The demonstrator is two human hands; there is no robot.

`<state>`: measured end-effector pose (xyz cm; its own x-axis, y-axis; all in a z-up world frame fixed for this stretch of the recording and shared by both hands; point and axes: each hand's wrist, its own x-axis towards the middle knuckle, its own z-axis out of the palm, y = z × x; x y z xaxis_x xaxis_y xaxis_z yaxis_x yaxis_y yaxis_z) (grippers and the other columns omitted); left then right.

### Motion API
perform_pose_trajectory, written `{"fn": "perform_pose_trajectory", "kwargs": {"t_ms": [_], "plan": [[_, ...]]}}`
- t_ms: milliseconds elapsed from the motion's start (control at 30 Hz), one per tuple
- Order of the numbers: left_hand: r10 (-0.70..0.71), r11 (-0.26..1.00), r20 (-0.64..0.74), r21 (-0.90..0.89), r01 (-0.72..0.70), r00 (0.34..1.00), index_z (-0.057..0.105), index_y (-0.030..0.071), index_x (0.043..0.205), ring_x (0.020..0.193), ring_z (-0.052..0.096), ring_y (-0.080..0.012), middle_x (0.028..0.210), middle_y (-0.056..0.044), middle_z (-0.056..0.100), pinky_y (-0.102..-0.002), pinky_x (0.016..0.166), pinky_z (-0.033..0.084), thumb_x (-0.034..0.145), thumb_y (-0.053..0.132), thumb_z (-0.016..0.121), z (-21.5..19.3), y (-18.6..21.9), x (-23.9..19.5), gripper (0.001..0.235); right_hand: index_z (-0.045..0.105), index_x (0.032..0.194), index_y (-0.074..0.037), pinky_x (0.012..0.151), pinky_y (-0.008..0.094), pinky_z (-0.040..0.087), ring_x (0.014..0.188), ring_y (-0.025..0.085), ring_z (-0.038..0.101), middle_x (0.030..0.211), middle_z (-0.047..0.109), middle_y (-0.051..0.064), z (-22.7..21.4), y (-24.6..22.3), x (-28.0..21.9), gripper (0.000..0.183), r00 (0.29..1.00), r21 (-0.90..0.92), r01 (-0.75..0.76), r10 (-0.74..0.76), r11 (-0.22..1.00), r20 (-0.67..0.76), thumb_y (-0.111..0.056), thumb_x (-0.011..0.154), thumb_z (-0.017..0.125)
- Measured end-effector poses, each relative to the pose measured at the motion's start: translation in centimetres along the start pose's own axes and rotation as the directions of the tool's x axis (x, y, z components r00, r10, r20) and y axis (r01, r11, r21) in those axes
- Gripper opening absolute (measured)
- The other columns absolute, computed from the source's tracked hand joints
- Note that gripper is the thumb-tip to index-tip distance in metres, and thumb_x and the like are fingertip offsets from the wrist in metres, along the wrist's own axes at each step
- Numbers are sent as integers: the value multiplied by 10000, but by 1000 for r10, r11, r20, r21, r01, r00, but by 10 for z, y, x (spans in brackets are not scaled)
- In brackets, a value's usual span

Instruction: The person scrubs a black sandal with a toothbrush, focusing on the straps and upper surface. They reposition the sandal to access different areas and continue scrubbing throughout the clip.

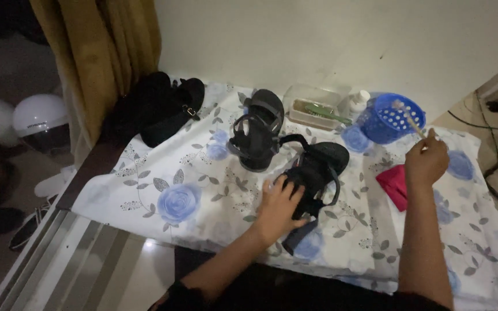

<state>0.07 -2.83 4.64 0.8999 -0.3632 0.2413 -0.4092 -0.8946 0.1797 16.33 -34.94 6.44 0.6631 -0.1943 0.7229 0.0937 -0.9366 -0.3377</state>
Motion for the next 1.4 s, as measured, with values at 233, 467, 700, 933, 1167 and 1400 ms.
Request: {"fn": "perform_pose_trajectory", "kwargs": {"t_ms": [233, 467, 700, 933, 1167, 1400], "plan": [[4, 994, -56, -109, -10, 998, 570, 75, 965, 1173, 355, -328, 1023, -126, 499, -577, 924, 198, 650, 407, 708, 32, -6, -11, 478, 512, 1241, 55, 719, 418, 451, 799, 349, 565, 779, 575, 260, -12, -101, -25, 559, 989, 562, -142, 99, 815, 105, 135, 699, 399], [22, 997, -400, -56, -49, 916, 512, 138, 774, 1000, 454, -258, 846, -38, 470, -516, 854, 227, 626, 481, 722, 29, -16, -28, 428, 661, 1063, -144, 594, 455, 533, 770, 311, 626, 845, 572, 112, 91, -117, 23, 379, 870, -287, 354, -201, 890, 449, -86, 692, 608], [113, 993, -472, 29, -113, 874, 590, 126, 974, 1032, 500, -295, 1035, -82, 551, -516, 803, 335, 688, 497, 639, 35, -20, -39, 471, 523, 1115, -101, 627, 468, 513, 791, 390, 598, 846, 595, 203, 76, -134, 7, 344, 865, -196, 189, -69, 962, 497, -76, 791, 410], [89, 979, -504, -112, -168, 859, 583, 134, 858, 1043, 503, -283, 998, -48, 552, -515, 801, 308, 574, 426, 755, 22, -22, -30, 442, 567, 1165, -150, 642, 529, 469, 760, 453, 569, 859, 557, 235, 45, -158, -10, 495, 918, -36, -44, 55, 998, 394, -39, 719, 385], [114, 961, -451, -175, -213, 885, 604, 63, 836, 957, 522, -334, 991, -133, 579, -505, 734, 375, 503, 339, 793, 19, -23, -27, 472, 646, 889, -89, 623, 473, 497, 755, 395, 615, 779, 640, 171, 74, -146, -13, 241, 857, -252, -68, 186, 965, 480, -116, 805, 422], [57, 978, -398, -161, -131, 916, 617, 123, 861, 1029, 505, -285, 1041, -74, 579, -514, 761, 334, 533, 381, 799, 17, -21, -29, 455, 622, 912, -95, 595, 449, 521, 785, 372, 608, 867, 578, 157, 100, -136, 2, 218, 895, -317, 97, 57, 943, 443, -69, 796, 439]]}}
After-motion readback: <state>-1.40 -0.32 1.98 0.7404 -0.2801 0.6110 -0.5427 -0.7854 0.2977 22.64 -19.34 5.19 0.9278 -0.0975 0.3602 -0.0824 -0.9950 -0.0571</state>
